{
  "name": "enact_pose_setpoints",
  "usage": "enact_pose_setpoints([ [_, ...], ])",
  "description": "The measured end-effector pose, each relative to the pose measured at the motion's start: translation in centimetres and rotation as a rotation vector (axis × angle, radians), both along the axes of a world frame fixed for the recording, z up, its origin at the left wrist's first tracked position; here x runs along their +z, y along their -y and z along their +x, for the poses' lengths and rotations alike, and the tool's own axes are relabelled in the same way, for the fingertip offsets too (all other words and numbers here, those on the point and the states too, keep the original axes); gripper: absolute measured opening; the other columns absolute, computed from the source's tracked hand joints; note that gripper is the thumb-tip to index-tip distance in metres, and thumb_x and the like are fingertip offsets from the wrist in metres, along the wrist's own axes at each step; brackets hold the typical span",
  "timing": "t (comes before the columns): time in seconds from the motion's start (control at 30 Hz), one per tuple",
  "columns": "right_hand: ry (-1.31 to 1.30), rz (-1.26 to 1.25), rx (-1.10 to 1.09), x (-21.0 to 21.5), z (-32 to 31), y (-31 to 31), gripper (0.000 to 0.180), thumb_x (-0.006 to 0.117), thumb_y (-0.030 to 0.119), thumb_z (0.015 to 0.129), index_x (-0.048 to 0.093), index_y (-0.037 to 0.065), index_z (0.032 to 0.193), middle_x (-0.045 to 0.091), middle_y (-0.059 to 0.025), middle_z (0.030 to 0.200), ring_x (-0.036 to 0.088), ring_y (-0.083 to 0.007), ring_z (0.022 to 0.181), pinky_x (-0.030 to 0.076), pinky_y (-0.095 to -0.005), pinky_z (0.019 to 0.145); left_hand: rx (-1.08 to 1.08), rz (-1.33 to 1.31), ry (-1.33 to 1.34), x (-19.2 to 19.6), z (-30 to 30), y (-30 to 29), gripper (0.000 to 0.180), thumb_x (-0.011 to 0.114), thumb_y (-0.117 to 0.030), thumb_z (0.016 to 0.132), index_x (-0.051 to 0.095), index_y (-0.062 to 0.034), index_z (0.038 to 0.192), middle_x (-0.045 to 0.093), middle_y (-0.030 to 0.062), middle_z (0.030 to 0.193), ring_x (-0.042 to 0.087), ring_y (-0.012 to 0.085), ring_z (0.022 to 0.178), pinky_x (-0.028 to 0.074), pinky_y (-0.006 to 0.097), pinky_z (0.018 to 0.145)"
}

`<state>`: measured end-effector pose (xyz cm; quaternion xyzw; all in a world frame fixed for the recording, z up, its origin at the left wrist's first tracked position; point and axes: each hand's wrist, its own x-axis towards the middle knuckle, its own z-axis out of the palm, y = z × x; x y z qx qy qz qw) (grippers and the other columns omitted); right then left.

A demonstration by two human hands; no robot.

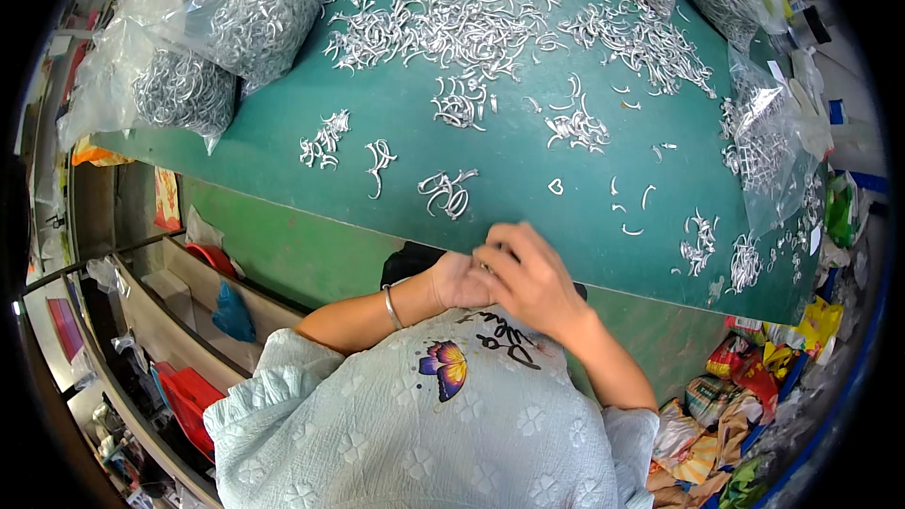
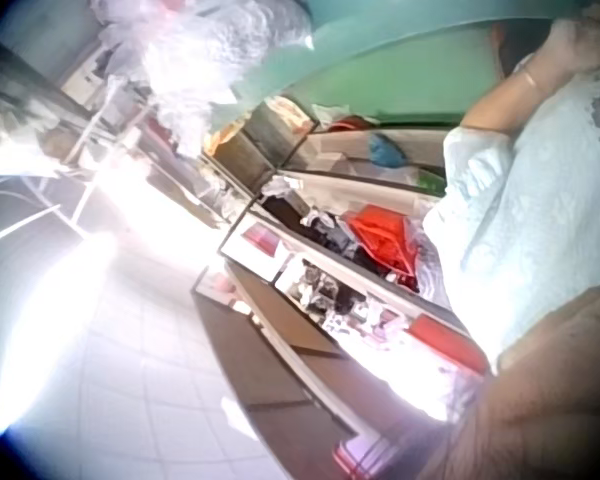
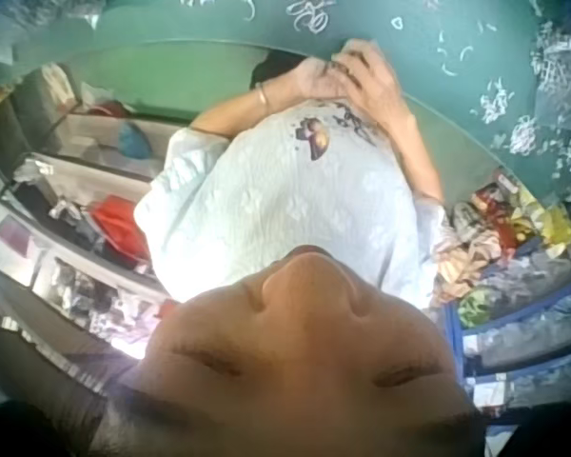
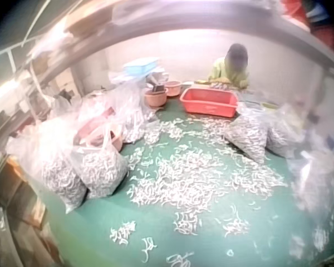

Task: The person sorts through large quantities of small silver heart-shaped metal pieces on a green table by hand, picking up individual items and placing them into a separate pile or back into bags.

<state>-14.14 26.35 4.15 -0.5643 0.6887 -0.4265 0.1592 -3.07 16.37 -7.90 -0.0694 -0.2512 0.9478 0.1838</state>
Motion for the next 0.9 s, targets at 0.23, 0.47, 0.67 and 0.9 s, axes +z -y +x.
enact_pose_setpoints([
  [0.23, -0.248, 0.042, -0.193, -0.8, -2.9, 5.7, 0.022, 0.068, 0.001, 0.079, 0.064, 0.000, 0.101, 0.057, -0.0115, 0.100, 0.055, -0.0307, 0.088, 0.046, -0.0394, 0.074, -0.147, -0.394, 0.057, 3.6, -1.4, 0.8, 0.062, 0.036, -0.050, 0.101, 0.041, -0.0044, 0.143, 0.050, 0.0176, 0.141, 0.053, 0.0341, 0.127, 0.041, 0.054, 0.108],
  [0.47, -0.275, 0.059, -0.345, 0.2, -3.4, 0.8, 0.017, 0.070, 0.000, 0.078, 0.063, 0.001, 0.094, 0.060, -0.0114, 0.093, 0.057, -0.0302, 0.085, 0.046, -0.0394, 0.074, -0.193, -0.336, 0.022, 2.7, -1.6, 0.8, 0.053, 0.042, -0.040, 0.102, 0.052, 0.0040, 0.131, 0.062, 0.0251, 0.123, 0.061, 0.0341, 0.116, 0.053, 0.043, 0.098],
  [0.67, -0.323, 0.077, -1.026, 1.0, -5.6, -9.2, 0.009, 0.070, 0.000, 0.080, 0.062, 0.001, 0.085, 0.063, -0.0114, 0.086, 0.058, -0.0291, 0.080, 0.046, -0.0376, 0.071, -0.345, -0.596, 0.189, 2.4, -1.0, 1.3, 0.018, 0.057, -0.017, 0.097, 0.061, 0.0009, 0.098, 0.051, 0.0034, 0.071, 0.045, 0.0073, 0.055, 0.035, 0.018, 0.045],
  [0.9, -0.622, 0.194, -1.104, 0.2, -8.6, -13.8, 0.012, 0.068, 0.009, 0.087, 0.065, 0.001, 0.095, 0.063, -0.0157, 0.099, 0.057, -0.0320, 0.094, 0.044, -0.0403, 0.087, -0.467, -0.845, 0.146, 5.3, -0.3, 2.2, 0.032, 0.055, -0.027, 0.101, 0.064, 0.0027, 0.094, 0.039, -0.0024, 0.062, 0.031, 0.0039, 0.048, 0.022, 0.017, 0.040],
])
